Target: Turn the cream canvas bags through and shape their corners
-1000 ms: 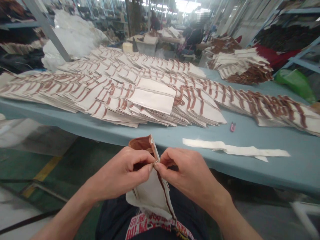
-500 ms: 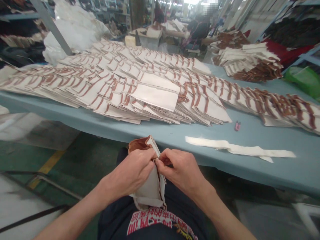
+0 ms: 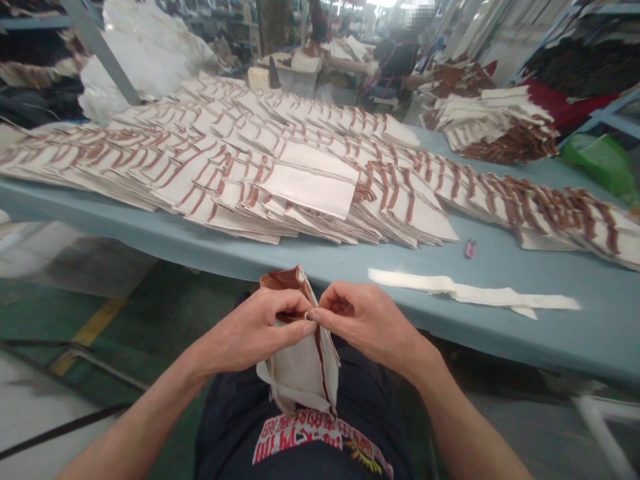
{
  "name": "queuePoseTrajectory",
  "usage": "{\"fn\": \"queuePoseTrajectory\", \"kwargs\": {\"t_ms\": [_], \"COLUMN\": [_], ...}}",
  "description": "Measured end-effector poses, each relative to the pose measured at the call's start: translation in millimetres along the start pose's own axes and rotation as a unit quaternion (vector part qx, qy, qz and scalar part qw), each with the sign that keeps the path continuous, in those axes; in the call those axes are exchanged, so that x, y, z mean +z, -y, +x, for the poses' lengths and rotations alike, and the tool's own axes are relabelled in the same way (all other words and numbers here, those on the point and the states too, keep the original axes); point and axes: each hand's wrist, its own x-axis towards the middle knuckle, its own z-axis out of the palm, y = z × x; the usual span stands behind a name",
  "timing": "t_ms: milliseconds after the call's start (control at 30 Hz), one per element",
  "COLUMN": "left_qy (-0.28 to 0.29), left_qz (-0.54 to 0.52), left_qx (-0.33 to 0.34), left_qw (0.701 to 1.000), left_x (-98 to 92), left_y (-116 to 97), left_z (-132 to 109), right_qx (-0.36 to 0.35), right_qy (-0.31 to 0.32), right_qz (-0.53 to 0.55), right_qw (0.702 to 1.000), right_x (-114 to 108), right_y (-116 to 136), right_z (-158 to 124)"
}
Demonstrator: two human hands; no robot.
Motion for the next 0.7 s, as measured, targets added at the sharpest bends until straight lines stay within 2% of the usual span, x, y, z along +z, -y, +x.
{"fn": "queuePoseTrajectory", "kwargs": {"t_ms": [200,333,533,700], "left_qy": [-0.025,-0.070,-0.049,-0.019], "left_qz": [-0.019,0.006,-0.015,-0.056], "left_qx": [-0.015,-0.007,0.014,0.010], "left_qw": [0.999,0.998,0.999,0.998], "left_x": [3.4,5.6,2.2,-4.8], "left_y": [-6,-10,-15,-8], "left_z": [0,-2,0,1], "right_qx": [-0.015,-0.026,-0.015,-0.023], "right_qy": [-0.013,-0.038,-0.028,0.015], "right_qz": [0.029,0.033,0.117,0.251], "right_qw": [0.999,0.998,0.993,0.968], "right_x": [2,4,6,8], "right_y": [-2,-1,-7,-10], "right_z": [-1,-4,-4,0]}}
